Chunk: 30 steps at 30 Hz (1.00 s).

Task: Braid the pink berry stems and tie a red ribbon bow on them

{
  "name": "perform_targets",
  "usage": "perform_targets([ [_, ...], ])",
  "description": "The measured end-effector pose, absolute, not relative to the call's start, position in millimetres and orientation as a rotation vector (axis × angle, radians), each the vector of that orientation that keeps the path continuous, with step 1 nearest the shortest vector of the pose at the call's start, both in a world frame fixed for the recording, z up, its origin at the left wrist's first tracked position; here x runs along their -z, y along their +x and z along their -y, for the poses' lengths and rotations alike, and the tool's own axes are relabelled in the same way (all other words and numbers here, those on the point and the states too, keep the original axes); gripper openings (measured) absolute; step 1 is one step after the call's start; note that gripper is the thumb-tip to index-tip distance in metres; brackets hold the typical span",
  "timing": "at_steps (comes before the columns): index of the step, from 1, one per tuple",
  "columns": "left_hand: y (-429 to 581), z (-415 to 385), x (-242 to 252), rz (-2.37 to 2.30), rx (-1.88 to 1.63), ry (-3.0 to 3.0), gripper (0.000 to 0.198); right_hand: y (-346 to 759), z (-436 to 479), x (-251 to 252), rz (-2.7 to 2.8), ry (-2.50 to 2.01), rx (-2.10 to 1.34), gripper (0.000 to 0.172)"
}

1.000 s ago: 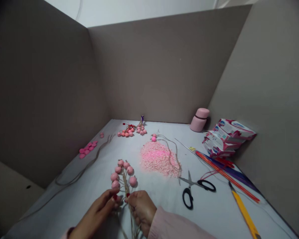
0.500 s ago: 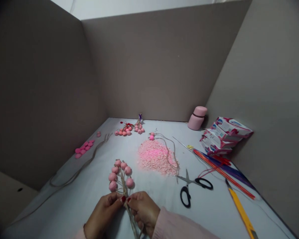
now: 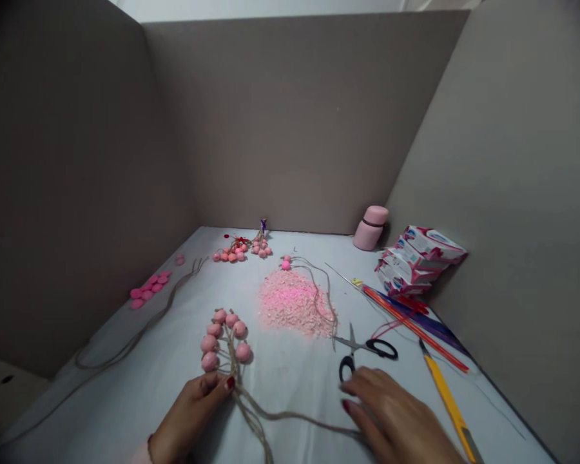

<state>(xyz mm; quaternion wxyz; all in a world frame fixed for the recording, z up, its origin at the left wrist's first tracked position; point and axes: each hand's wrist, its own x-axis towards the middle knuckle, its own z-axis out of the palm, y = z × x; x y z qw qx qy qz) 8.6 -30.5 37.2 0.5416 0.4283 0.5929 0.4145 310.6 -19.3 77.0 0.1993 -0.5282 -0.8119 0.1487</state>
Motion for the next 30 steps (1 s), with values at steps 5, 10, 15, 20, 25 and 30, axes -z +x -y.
perform_targets([
  [5, 10.3, 32.4, -36.1, -1.387, -0.979, 0.989, 0.038, 195.9, 10.0, -73.8, 2.375, -1.194, -0.685, 0.02],
  [10, 12.3, 31.8, -34.8, -1.38, -0.995, 0.978, 0.036, 160.1, 7.7, -57.1, 2.328, -1.281, -0.92, 0.017],
  [15, 14.2, 29.7, -32.4, -1.335, -0.991, 0.966, 0.034, 156.4, 2.2, -51.5, 1.924, -1.282, -1.419, 0.009],
  [20, 14.5, 27.5, -32.8, -1.274, -1.009, 0.901, 0.03, 149.7, -6.3, -43.0, 1.592, -1.34, -1.76, 0.012],
  [25, 14.3, 27.7, -29.5, -1.277, -1.03, 0.815, 0.042, 152.3, -11.9, -42.6, 1.502, -1.335, -1.879, 0.018],
  [30, 11.9, 30.4, -31.9, -1.108, -0.992, 0.679, 0.029, 154.1, -11.7, -41.6, 1.462, -1.343, -1.901, 0.022],
])
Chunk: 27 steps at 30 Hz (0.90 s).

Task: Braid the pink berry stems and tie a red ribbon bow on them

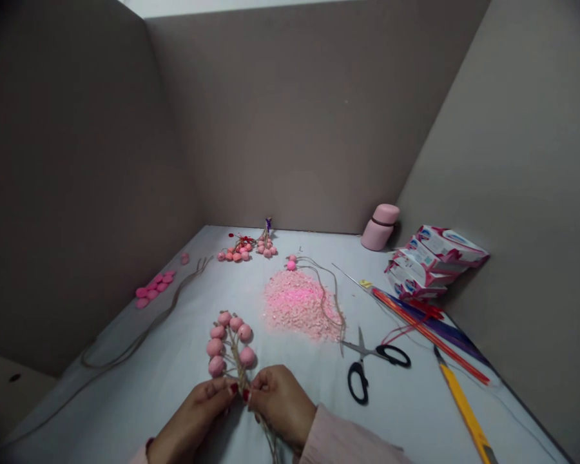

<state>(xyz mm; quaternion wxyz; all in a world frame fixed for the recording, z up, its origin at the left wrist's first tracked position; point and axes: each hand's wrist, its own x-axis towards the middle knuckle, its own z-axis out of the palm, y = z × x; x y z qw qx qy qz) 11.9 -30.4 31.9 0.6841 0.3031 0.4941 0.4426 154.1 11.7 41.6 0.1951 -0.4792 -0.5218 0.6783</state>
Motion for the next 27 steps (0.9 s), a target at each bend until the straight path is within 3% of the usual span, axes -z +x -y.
perform_targets([
  [3, 10.8, 31.0, -35.1, -1.095, -0.994, 0.714, 0.024, 155.1, -11.5, -41.9, 1.439, -1.334, -1.91, 0.024],
  [9, 13.2, 30.8, -38.1, -1.097, -1.01, 0.781, 0.034, 155.7, -11.2, -45.8, 1.453, -1.331, -2.004, 0.018],
  [19, 11.5, 31.3, -31.0, -1.294, -1.023, 0.894, 0.025, 155.9, -12.2, -45.6, 1.59, -1.28, -1.74, 0.018],
  [27, 13.1, 30.6, -38.3, -1.346, -0.943, 1.088, 0.027, 152.9, -10.7, -49.2, 1.616, -1.361, -1.763, 0.013],
])
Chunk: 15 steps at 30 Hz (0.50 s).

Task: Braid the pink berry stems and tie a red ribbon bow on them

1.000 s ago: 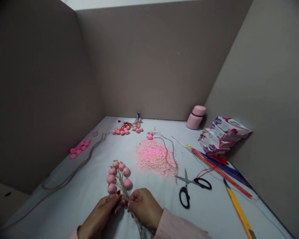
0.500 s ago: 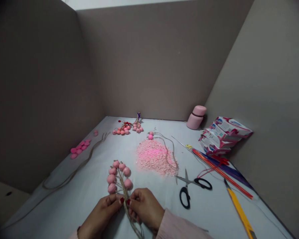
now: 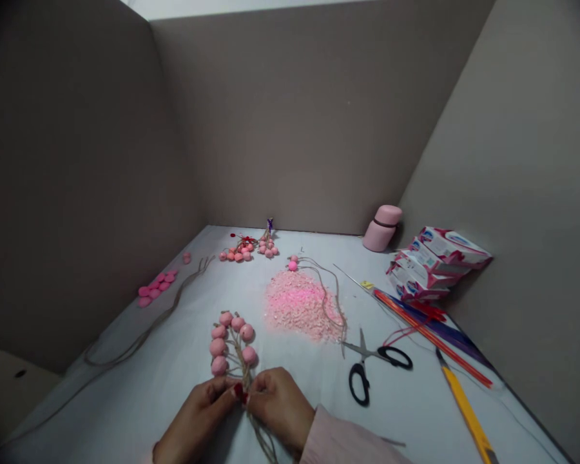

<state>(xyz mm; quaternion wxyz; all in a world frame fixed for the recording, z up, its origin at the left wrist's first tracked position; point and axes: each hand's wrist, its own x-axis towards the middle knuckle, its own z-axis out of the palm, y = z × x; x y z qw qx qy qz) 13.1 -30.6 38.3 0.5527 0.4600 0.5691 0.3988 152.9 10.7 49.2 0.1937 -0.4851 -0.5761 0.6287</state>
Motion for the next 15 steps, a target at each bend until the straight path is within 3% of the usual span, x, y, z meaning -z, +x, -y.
perform_targets([
  [6, -59.0, 58.1, -63.5, -1.648, -0.493, 1.416, 0.035, 155.0, -12.6, -50.3, 1.587, -1.339, -1.808, 0.012],
  [9, -89.7, 70.0, -76.2, -1.948, -0.247, 1.601, 0.028, 155.8, -14.2, -49.2, 1.581, -1.327, -1.818, 0.012],
  [11, -83.7, 69.5, -77.7, -2.055, -0.454, 1.809, 0.023, 155.8, -14.9, -48.2, 1.581, -1.324, -1.824, 0.012],
  [15, -20.4, 51.6, -62.7, -1.809, -0.74, 1.857, 0.03, 155.3, -14.6, -46.7, 1.583, -1.333, -1.819, 0.011],
])
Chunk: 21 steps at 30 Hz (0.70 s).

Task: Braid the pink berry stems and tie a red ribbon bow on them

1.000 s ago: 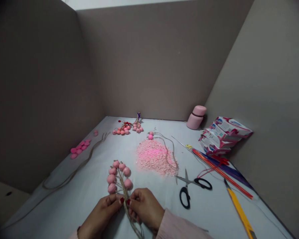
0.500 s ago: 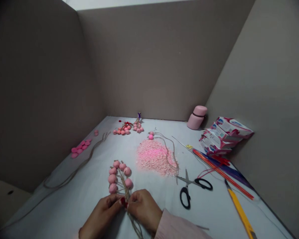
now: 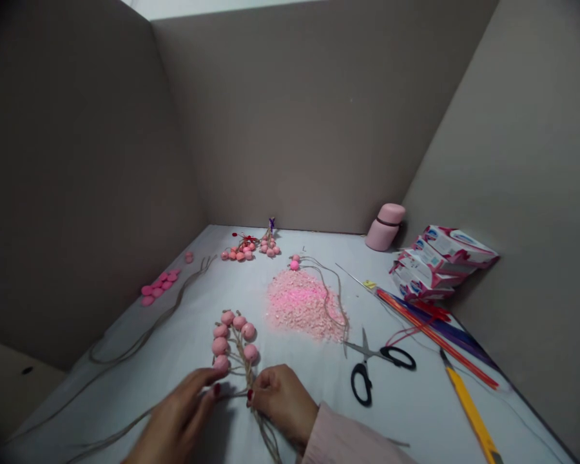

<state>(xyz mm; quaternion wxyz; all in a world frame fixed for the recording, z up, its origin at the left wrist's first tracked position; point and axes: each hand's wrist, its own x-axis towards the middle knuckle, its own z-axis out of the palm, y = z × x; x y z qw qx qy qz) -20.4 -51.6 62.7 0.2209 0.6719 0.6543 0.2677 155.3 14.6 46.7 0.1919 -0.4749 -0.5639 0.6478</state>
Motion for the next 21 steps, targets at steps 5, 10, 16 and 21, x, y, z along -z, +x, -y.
perform_targets([
  [5, 30.4, 35.2, -46.1, -1.773, -0.725, 1.636, 0.024, 156.6, -13.5, -47.2, 1.52, -1.262, -1.853, 0.013],
  [10, 24.7, 35.0, -51.8, -1.711, -0.726, 1.66, 0.024, 158.5, -16.3, -47.9, 1.503, -1.205, -1.904, 0.015],
  [16, 26.5, 29.7, -43.4, -1.549, -0.747, 1.432, 0.021, 160.5, -16.7, -47.4, 1.508, -1.224, -1.918, 0.013],
  [21, 19.8, 23.3, -29.6, -1.441, -0.818, 1.308, 0.019, 163.3, -16.0, -43.5, 1.525, -1.202, -1.952, 0.018],
])
